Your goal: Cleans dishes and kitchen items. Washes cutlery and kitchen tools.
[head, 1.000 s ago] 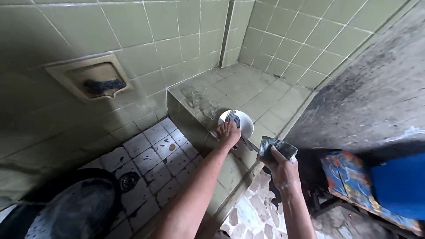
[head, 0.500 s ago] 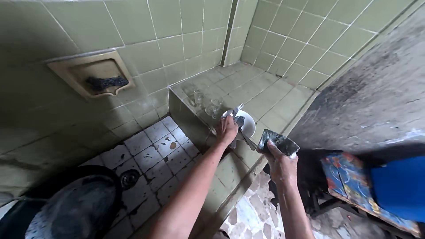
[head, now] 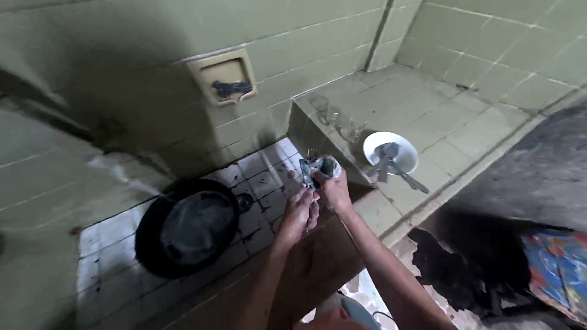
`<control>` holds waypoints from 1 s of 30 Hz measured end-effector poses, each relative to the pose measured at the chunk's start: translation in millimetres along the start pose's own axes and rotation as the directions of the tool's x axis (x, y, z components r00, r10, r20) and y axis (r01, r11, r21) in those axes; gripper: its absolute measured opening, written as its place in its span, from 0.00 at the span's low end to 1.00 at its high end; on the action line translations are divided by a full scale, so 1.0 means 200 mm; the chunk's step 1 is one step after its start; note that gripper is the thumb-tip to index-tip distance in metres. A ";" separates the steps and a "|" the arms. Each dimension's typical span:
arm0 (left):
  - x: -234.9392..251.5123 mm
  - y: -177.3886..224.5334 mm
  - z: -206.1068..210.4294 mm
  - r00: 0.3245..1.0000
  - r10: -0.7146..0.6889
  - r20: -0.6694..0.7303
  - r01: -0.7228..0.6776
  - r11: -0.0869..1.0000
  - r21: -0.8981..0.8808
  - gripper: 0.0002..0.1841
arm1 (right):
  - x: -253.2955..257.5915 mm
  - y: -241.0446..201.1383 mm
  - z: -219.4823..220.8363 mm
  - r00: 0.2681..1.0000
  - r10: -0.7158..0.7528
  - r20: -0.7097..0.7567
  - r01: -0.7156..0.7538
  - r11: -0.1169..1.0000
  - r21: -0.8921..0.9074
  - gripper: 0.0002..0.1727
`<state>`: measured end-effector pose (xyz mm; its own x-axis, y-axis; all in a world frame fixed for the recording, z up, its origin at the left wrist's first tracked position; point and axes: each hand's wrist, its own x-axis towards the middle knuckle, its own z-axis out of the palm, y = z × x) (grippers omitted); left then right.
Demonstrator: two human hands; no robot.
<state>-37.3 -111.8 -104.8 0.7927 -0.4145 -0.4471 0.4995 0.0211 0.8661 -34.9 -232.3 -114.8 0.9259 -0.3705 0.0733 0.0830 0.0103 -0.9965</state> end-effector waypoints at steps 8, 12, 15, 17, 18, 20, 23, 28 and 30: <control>-0.13 -0.07 -0.32 0.921 -0.020 -0.390 0.062 0.994 0.095 0.13 | -0.04 0.20 0.43 0.965 0.163 0.204 -0.140 0.983 -0.123 0.15; -0.18 -0.08 -0.52 0.917 0.018 -0.399 0.072 0.975 0.211 0.14 | -0.19 0.14 0.62 0.850 0.440 0.288 -0.461 0.887 0.006 0.18; -0.24 -0.11 -0.60 0.919 0.036 -0.392 0.043 0.981 0.189 0.17 | -0.10 0.18 0.69 0.822 0.401 0.405 -0.432 0.902 -0.018 0.16; -0.26 -0.12 -0.61 0.918 -0.009 -0.397 0.052 0.994 0.098 0.20 | -0.03 0.28 0.75 0.888 0.301 0.348 -0.353 0.931 0.095 0.16; -0.26 -0.11 -0.61 0.913 -0.021 -0.408 0.049 0.997 0.058 0.20 | -0.05 0.28 0.79 0.895 0.314 0.317 -0.371 0.919 0.136 0.16; -0.26 -0.09 -0.63 0.901 -0.031 -0.433 0.037 0.999 0.005 0.18 | -0.16 0.22 0.82 0.835 0.430 0.344 -0.484 0.871 0.086 0.19; -0.29 -0.11 -0.67 0.892 -0.049 -0.449 0.079 0.996 0.050 0.17 | -0.14 0.24 0.84 0.800 0.436 0.412 -0.496 0.867 0.044 0.14; -0.30 -0.08 -0.66 0.885 0.014 -0.466 0.052 0.990 0.128 0.20 | -0.16 0.23 0.91 0.853 0.416 0.314 -0.484 0.856 0.182 0.21; -0.32 -0.07 -0.69 0.888 0.003 -0.459 0.059 0.991 0.120 0.18 | -0.21 0.23 0.91 0.804 0.466 0.369 -0.536 0.837 0.109 0.21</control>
<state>-46.5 39.7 -120.4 0.8662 0.0496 -0.4972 0.4995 -0.1129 0.8590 -3.7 -47.9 -156.1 0.9191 0.0496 -0.3910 -0.3864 0.3084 -0.8692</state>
